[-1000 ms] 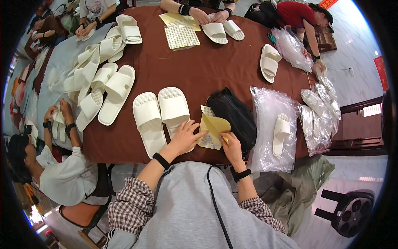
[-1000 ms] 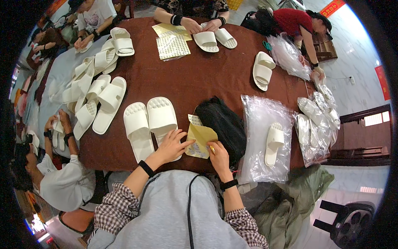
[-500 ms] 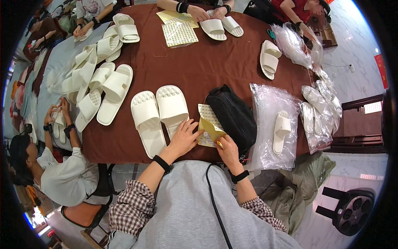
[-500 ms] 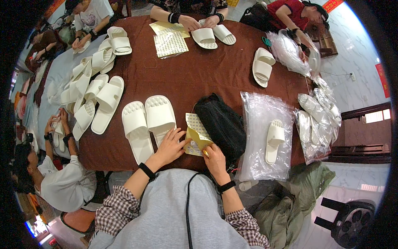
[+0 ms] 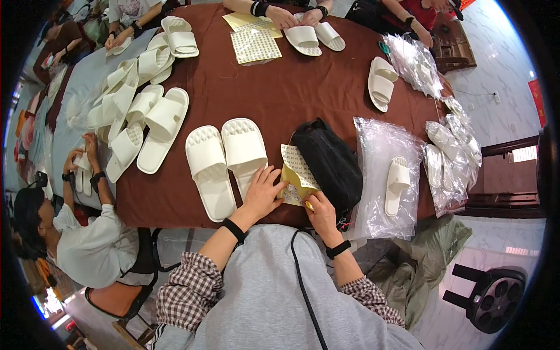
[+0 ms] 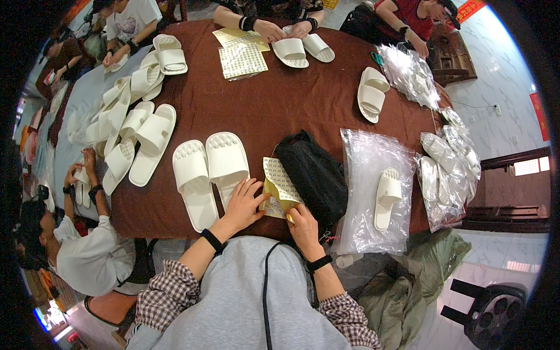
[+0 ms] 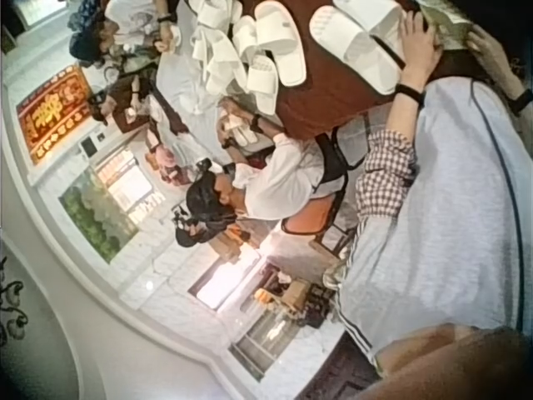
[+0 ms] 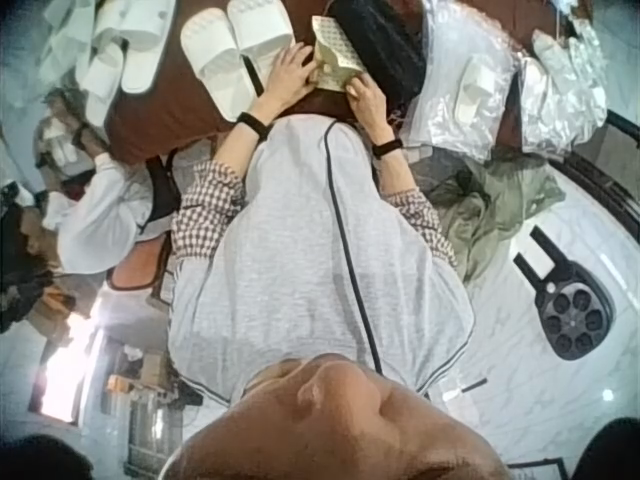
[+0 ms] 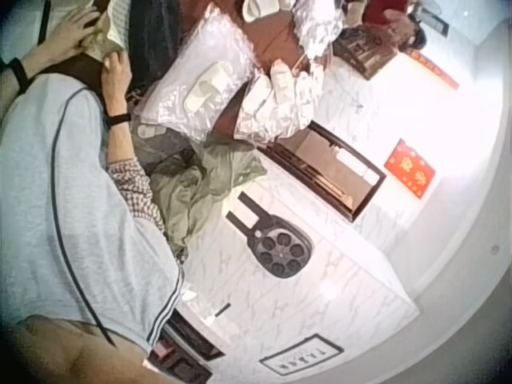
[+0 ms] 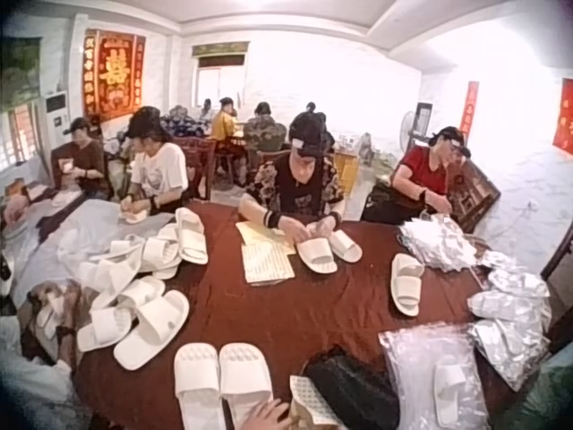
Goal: The recorder is applying size stickers to white sandals and packaging them in plastic bags at a shared work table.
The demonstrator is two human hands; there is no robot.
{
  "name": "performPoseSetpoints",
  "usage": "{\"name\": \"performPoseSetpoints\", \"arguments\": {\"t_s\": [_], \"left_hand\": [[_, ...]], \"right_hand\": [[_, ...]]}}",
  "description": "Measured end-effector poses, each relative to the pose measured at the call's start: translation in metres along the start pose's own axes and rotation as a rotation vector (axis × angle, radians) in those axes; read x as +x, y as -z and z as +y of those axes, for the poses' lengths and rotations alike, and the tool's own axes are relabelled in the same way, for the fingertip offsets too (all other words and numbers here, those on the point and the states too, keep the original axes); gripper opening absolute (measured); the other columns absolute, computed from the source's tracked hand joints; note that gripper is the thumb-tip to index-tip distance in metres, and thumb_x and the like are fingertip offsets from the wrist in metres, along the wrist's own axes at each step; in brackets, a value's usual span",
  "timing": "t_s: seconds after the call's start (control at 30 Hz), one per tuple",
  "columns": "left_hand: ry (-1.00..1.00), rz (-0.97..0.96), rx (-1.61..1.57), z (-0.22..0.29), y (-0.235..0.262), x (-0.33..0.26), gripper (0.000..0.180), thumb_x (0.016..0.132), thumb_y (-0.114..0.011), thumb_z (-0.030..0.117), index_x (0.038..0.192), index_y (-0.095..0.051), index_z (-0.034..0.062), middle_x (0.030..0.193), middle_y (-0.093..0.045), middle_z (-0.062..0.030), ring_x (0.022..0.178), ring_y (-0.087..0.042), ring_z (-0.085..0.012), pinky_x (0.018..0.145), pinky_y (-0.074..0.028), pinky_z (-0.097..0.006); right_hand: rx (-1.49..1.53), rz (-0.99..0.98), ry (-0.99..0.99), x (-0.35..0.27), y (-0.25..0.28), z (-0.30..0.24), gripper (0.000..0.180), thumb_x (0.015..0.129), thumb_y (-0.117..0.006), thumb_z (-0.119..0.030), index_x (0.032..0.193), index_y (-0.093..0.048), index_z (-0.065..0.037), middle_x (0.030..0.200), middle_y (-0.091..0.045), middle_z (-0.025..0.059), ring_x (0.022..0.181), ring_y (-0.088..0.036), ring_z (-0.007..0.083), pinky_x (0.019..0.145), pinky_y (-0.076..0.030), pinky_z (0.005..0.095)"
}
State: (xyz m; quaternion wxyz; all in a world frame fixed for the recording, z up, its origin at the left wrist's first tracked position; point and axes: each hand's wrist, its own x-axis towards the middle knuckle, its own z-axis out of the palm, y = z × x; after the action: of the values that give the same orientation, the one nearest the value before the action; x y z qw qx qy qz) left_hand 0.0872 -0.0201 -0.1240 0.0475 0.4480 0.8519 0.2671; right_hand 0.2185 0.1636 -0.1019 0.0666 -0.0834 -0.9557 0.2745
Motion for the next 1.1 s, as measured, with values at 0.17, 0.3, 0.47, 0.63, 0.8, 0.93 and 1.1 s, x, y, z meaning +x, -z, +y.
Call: {"name": "performPoseSetpoints", "arguments": {"t_s": [0.17, 0.3, 0.47, 0.63, 0.8, 0.93, 1.1], "left_hand": [[0.032, -0.011, -0.010, 0.002, -0.001, 0.001, 0.055, 0.069, -0.081, 0.023, 0.121, -0.063, 0.0167, 0.135, -0.049, -0.0132, 0.136, -0.038, -0.0342, 0.118, -0.025, -0.051], [0.035, 0.001, -0.007, 0.002, -0.002, 0.001, 0.055, 0.068, -0.082, 0.022, 0.120, -0.063, 0.0156, 0.135, -0.049, -0.0136, 0.136, -0.038, -0.0342, 0.118, -0.025, -0.050], [0.040, -0.015, 0.006, 0.001, -0.003, 0.001, 0.054, 0.069, -0.081, 0.022, 0.120, -0.065, 0.0147, 0.136, -0.048, -0.0134, 0.136, -0.038, -0.0332, 0.120, -0.022, -0.049], [0.024, 0.004, -0.001, 0.002, -0.002, 0.001, 0.055, 0.069, -0.082, 0.022, 0.120, -0.064, 0.0136, 0.136, -0.047, -0.0138, 0.135, -0.038, -0.0340, 0.119, -0.024, -0.050], [-0.004, 0.079, 0.050, 0.006, 0.001, 0.000, 0.054, 0.071, -0.078, 0.019, 0.122, -0.062, 0.0100, 0.137, -0.048, -0.0129, 0.135, -0.038, -0.0349, 0.118, -0.025, -0.052], [-0.394, -0.008, 0.035, 0.007, -0.001, -0.003, 0.044, 0.080, -0.066, 0.015, 0.124, -0.063, 0.0092, 0.130, -0.058, -0.0044, 0.133, -0.043, -0.0268, 0.117, -0.027, -0.052], [-0.474, -0.163, 0.107, 0.008, -0.009, -0.008, 0.041, 0.086, -0.057, 0.017, 0.125, -0.065, 0.0122, 0.132, -0.060, 0.0018, 0.134, -0.044, -0.0209, 0.121, -0.023, -0.051]], "right_hand": [[-0.044, 0.023, -0.021, 0.000, -0.006, -0.002, 0.015, 0.078, -0.068, -0.004, 0.091, -0.061, -0.006, 0.094, -0.059, 0.0123, 0.084, -0.062, 0.0350, 0.070, -0.051, 0.0435], [-0.047, 0.051, 0.003, -0.001, -0.007, -0.005, 0.015, 0.077, -0.068, -0.004, 0.089, -0.061, -0.006, 0.092, -0.058, 0.0122, 0.083, -0.062, 0.0350, 0.069, -0.051, 0.0437], [-0.080, 0.021, 0.021, -0.002, -0.008, -0.002, 0.019, 0.076, -0.069, -0.005, 0.093, -0.061, -0.005, 0.094, -0.059, 0.0122, 0.084, -0.063, 0.0346, 0.069, -0.052, 0.0433], [-0.051, 0.028, -0.019, -0.004, -0.012, 0.003, 0.018, 0.080, -0.069, -0.006, 0.095, -0.060, -0.004, 0.095, -0.059, 0.0136, 0.083, -0.063, 0.0364, 0.069, -0.052, 0.0446], [0.049, 0.087, -0.129, -0.007, -0.012, 0.007, 0.017, 0.083, -0.070, -0.008, 0.096, -0.060, -0.003, 0.096, -0.060, 0.0141, 0.083, -0.063, 0.0381, 0.069, -0.052, 0.0455], [0.091, 0.100, -0.095, -0.008, -0.012, 0.005, 0.016, 0.082, -0.070, -0.007, 0.095, -0.061, -0.004, 0.095, -0.060, 0.0140, 0.084, -0.064, 0.0375, 0.069, -0.053, 0.0450], [0.015, 0.090, -0.089, -0.009, -0.013, 0.002, 0.018, 0.078, -0.071, -0.005, 0.094, -0.061, -0.004, 0.095, -0.061, 0.0136, 0.085, -0.064, 0.0367, 0.070, -0.053, 0.0448]]}}
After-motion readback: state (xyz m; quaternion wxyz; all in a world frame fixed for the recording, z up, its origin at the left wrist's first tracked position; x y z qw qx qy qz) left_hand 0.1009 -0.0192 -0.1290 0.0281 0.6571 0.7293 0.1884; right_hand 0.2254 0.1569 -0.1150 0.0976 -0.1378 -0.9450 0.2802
